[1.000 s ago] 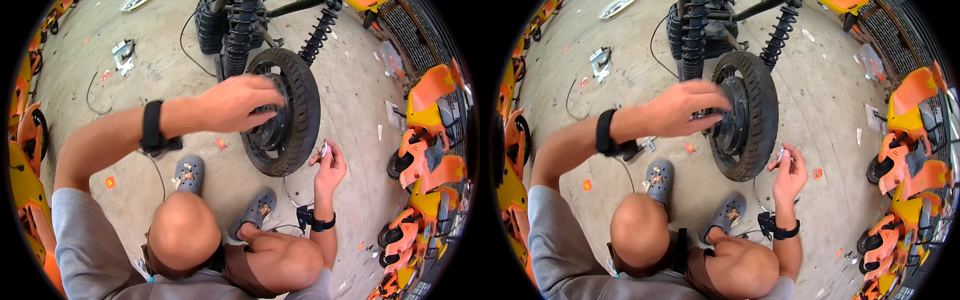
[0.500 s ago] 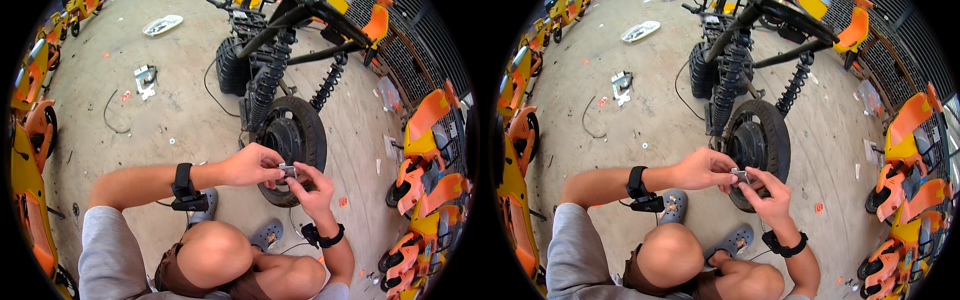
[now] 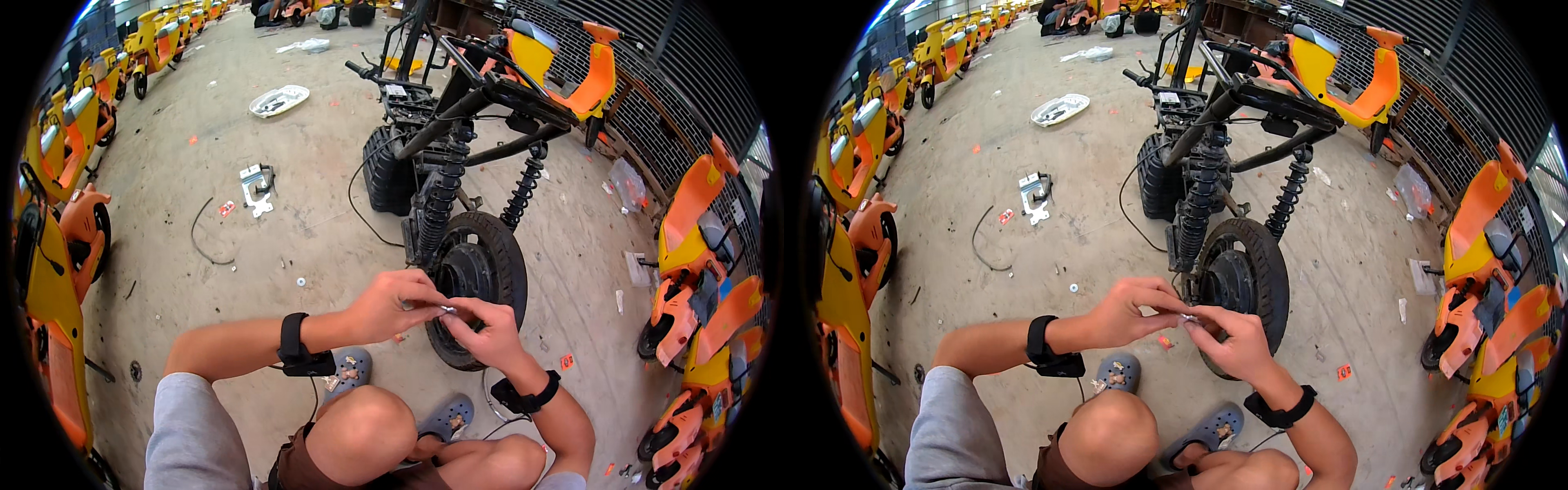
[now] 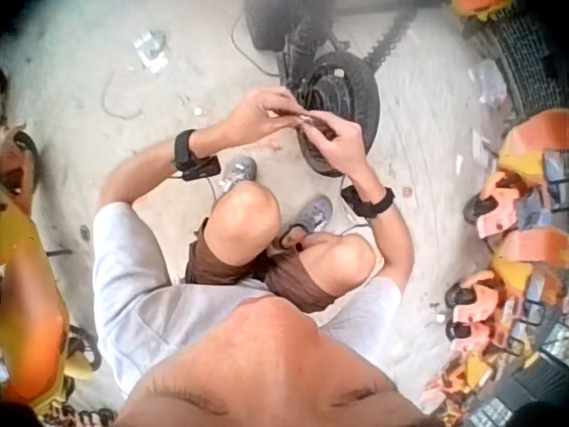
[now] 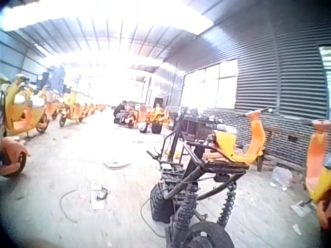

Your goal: The person is sitting on the floor in a workshop, working on the front wheel of a yellow electric scooter. They use a screwdriver to remove a bolt from the wheel hub, then repeatedly insert and remove a small metal bracket, seemingly testing its fit or alignment. The person handles the wheel and the bracket multiple times throughout the clip.

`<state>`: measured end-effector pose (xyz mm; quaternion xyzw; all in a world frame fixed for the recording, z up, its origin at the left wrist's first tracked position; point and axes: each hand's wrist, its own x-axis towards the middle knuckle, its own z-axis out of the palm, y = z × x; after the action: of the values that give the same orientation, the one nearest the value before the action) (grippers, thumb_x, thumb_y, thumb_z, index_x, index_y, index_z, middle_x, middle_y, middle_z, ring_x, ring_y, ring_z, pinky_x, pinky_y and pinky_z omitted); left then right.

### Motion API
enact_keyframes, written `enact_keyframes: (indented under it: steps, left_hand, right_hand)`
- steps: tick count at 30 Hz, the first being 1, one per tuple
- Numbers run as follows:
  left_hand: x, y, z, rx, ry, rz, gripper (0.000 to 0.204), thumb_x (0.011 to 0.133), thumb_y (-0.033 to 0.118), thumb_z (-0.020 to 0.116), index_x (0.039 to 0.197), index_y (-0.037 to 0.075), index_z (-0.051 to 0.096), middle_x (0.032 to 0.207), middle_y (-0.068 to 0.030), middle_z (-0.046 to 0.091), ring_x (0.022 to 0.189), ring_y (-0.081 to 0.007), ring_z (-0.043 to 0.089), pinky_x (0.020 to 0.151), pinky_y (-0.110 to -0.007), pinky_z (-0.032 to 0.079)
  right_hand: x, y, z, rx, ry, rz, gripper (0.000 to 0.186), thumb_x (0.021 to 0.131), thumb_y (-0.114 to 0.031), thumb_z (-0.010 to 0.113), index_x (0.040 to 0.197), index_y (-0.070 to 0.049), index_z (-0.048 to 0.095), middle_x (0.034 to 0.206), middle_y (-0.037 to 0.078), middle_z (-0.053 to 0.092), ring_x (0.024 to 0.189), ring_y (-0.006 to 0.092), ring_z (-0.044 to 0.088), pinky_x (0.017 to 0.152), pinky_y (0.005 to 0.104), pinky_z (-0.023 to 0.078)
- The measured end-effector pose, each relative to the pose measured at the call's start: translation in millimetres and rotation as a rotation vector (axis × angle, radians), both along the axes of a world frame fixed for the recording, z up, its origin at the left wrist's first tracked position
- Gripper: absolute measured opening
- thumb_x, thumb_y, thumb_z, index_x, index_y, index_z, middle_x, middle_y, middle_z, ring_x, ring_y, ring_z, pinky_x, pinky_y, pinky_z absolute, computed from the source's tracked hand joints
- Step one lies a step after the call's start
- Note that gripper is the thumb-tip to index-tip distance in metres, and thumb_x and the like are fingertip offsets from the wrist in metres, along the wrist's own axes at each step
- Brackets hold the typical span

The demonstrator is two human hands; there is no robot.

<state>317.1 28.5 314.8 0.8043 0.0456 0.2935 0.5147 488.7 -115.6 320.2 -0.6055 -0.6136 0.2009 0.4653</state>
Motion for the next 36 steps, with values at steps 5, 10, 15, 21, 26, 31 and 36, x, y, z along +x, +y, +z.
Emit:
enact_keyframes:
  steps: [5,10,15,21,26,31,36]
  left_hand:
    - [-17.6,1.2,6.6,-0.133,0.047,0.082,0.018,0.085,0.004,0.072,0.103,0.004,0.074,0.086,-0.0081,0.065,0.070,-0.0134,0.066,0.065,-0.026,0.055]
    - [-17.6,2.0,-4.6,-0.223,0.071,-0.019,0.020,0.087,0.003,0.071,0.107,0.004,0.072,0.095,-0.0077,0.068,0.081,-0.0154,0.069,0.071,-0.028,0.057]
    - [-32.1,4.8,-3.8,0.043,0.008,0.009,0.020,0.086,0.003,0.071,0.105,0.003,0.072,0.096,-0.0090,0.068,0.085,-0.0185,0.071,0.071,-0.029,0.058]
    - [-47.7,-6.3,-7.3,-0.444,0.113,-0.133,0.025,0.088,0.010,0.072,0.109,0.000,0.065,0.091,-0.0086,0.067,0.078,-0.0156,0.070,0.063,-0.028,0.058]
    - [-35.1,4.5,-21.0,-0.884,0.201,-0.136,0.036,0.091,0.020,0.071,0.111,-0.005,0.054,0.090,-0.0134,0.068,0.074,-0.0178,0.069,0.061,-0.030,0.059]
    - [-51.3,16.6,-4.2,-0.799,0.345,-0.089,0.037,0.087,0.006,0.072,0.120,-0.007,0.061,0.096,-0.0152,0.071,0.081,-0.0189,0.070,0.075,-0.032,0.058]
    - [-42.6,14.5,-17.4,-0.879,0.330,-0.002,0.033,0.085,0.000,0.072,0.115,-0.010,0.062,0.096,-0.0155,0.071,0.085,-0.0202,0.070,0.079,-0.032,0.060]
  right_hand:
    - [-19.5,15.9,-4.4,0.153,-0.087,-0.067,0.022,0.083,-0.006,0.074,0.103,0.003,0.072,0.083,0.011,0.073,0.069,0.0094,0.067,0.062,0.0241,0.053]
    - [-30.6,11.7,-14.8,-0.103,0.299,-0.129,0.022,0.087,-0.007,0.074,0.105,0.004,0.071,0.082,0.008,0.073,0.072,0.0106,0.069,0.063,0.0240,0.054]
    - [-41.2,18.7,-18.8,-0.119,0.593,-0.087,0.022,0.090,0.004,0.061,0.112,0.006,0.066,0.094,0.011,0.072,0.079,0.0159,0.070,0.067,0.0294,0.059]
    - [-43.5,14.3,-28.2,-0.054,0.444,-0.129,0.019,0.090,0.007,0.059,0.105,0.005,0.070,0.094,0.009,0.072,0.080,0.0107,0.067,0.070,0.0235,0.054]
    - [-45.0,20.0,-25.4,0.053,0.257,-0.033,0.020,0.086,0.010,0.059,0.100,0.004,0.071,0.099,0.008,0.070,0.085,0.0112,0.065,0.074,0.0239,0.052]
    - [-50.7,28.6,-20.2,-0.145,0.380,-0.074,0.017,0.086,0.001,0.067,0.102,0.000,0.069,0.081,0.002,0.068,0.072,0.0057,0.061,0.064,0.0219,0.048]
    - [-45.7,25.0,-32.7,-0.221,0.590,-0.022,0.022,0.095,-0.008,0.062,0.113,0.002,0.066,0.083,0.005,0.068,0.069,0.0080,0.063,0.057,0.0227,0.049]
